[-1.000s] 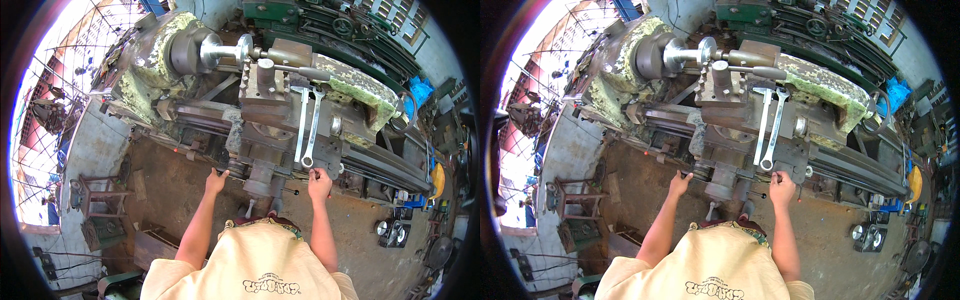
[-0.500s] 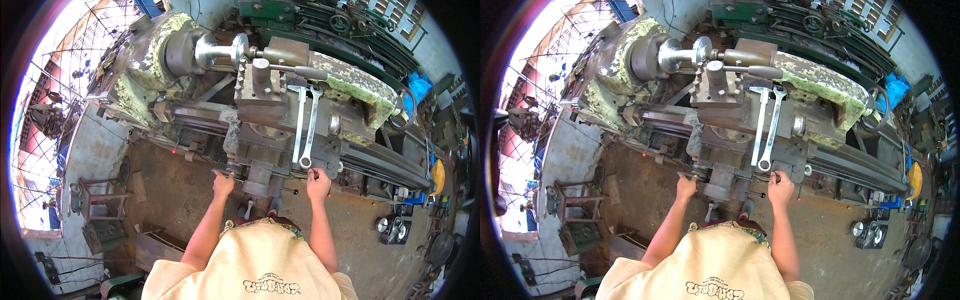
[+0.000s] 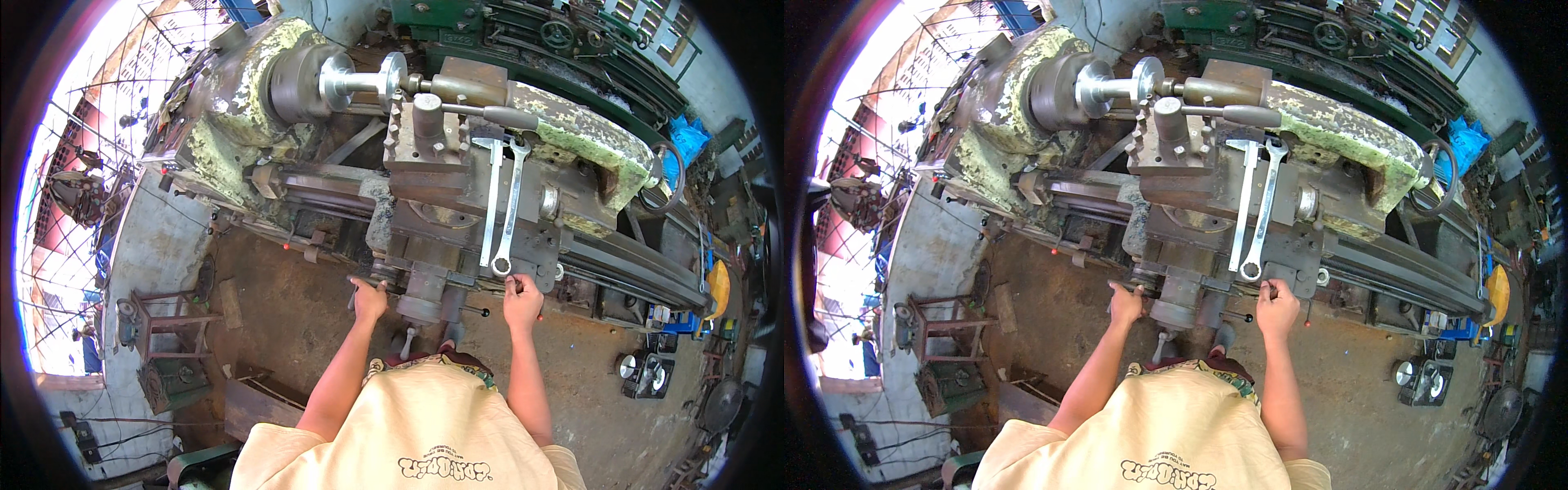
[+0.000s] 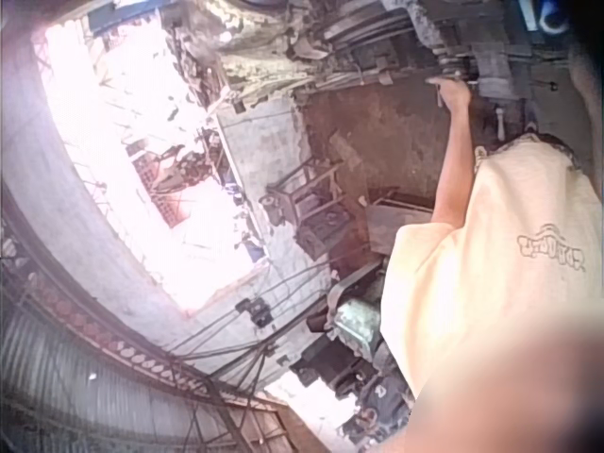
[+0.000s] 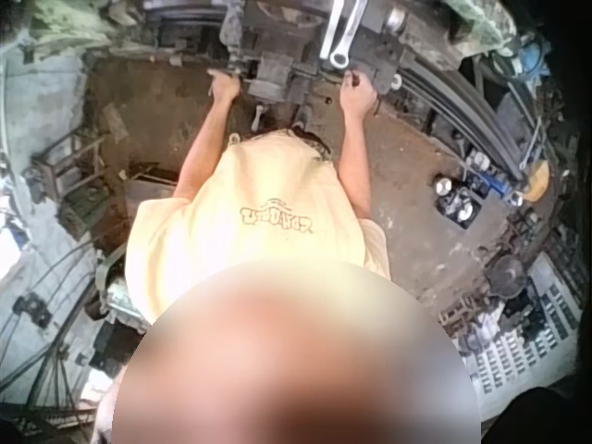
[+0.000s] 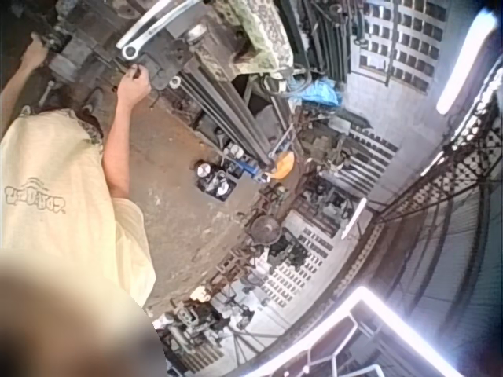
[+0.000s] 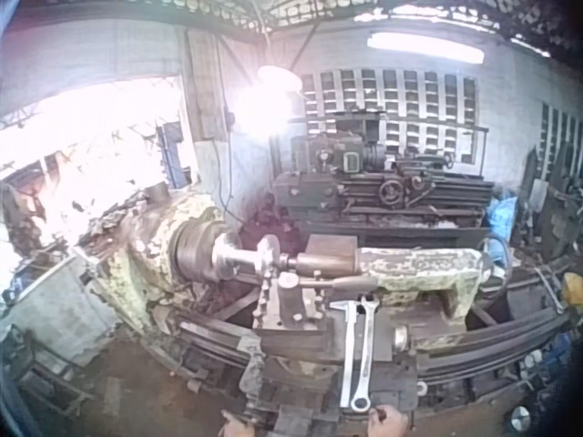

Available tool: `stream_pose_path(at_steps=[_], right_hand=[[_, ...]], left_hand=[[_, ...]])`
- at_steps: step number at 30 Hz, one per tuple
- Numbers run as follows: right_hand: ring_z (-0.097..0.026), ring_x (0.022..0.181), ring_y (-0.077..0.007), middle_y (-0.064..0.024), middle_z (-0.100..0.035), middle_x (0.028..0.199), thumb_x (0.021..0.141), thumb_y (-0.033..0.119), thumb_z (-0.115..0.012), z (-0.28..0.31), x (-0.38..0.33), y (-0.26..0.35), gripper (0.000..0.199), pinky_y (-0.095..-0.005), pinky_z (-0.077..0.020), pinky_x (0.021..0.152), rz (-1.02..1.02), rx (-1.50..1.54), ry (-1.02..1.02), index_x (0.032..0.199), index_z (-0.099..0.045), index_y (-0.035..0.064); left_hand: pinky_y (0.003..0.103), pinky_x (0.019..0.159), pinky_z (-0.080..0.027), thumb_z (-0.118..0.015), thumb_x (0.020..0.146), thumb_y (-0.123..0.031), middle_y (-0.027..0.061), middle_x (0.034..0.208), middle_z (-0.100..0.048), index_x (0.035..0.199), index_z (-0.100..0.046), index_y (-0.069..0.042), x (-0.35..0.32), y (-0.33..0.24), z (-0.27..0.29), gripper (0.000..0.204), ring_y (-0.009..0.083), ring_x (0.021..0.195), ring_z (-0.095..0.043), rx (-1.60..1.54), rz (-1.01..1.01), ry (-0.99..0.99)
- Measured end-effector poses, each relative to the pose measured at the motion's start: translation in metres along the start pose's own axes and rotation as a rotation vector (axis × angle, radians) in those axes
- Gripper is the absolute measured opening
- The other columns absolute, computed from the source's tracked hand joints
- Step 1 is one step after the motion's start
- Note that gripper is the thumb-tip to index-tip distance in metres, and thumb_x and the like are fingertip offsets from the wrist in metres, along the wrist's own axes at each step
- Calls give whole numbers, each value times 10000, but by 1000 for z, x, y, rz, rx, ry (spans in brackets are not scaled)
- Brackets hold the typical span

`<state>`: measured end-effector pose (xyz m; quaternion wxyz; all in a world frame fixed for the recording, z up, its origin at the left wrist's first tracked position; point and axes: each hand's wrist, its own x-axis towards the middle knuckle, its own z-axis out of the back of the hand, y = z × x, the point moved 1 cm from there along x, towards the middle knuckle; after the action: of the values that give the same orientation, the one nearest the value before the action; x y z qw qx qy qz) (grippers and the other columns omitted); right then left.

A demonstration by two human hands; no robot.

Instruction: The person operates a metal lathe, using both hands to turn the cross-slide and compound rest handwheels while the workpiece rotates. The person repeatedly advances and retracts the cutting tool to machine the cylindrical workpiece.

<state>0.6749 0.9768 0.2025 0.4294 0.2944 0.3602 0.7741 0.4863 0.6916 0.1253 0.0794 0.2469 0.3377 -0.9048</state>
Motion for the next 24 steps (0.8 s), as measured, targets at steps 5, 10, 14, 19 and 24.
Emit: stream_pose_path(at_steps=[5, 10, 14, 19, 24], right_hand=[[-604, 523, -245, -125, -620, 598, 848, 145, -727, 2, 0, 1, 133, -358, -480, 558, -27, -4, 17, 881, -712, 17], [-604, 523, -244, -126, -621, 599, 847, 143, -727, 2, 0, 2, 128, -355, -480, 560, 2, -10, 3, 878, -711, 19], [-611, 528, -250, -127, -627, 605, 847, 146, -729, 2, 0, 3, 126, -361, -485, 566, -10, -7, 6, 879, -713, 25], [-593, 530, -221, -115, -625, 603, 851, 139, -731, 3, -1, 4, 124, -352, -478, 564, 3, -13, 4, 878, -709, 21], [-629, 546, -273, -135, -635, 614, 849, 152, -727, 4, 0, 4, 127, -372, -492, 574, 0, -20, 1, 887, -716, 31]], left_hand=[[386, 720, -570, -638, 962, -341, 242, 843, -726, 1463, 25, 229, -4, -3, 5, 1008, 321, 689, -731, -16, -5, 26], [379, 690, -575, -632, 971, -342, 237, 843, -727, 1467, 61, 216, -6, -5, 8, 1018, 306, 696, -737, -34, -22, 38], [366, 684, -578, -632, 974, -351, 235, 867, -730, 1473, 90, 199, -5, -5, 11, 1036, 306, 700, -740, -4, 4, 71], [336, 674, -580, -638, 975, -318, 213, 917, -740, 1484, 101, 183, -7, -9, 14, 1028, 276, 676, -730, 0, 4, 86], [335, 642, -578, -610, 999, -200, 164, 1005, -741, 1591, -68, 9, 12, 39, 58, 829, 222, 727, -720, -477, 2, 418]])
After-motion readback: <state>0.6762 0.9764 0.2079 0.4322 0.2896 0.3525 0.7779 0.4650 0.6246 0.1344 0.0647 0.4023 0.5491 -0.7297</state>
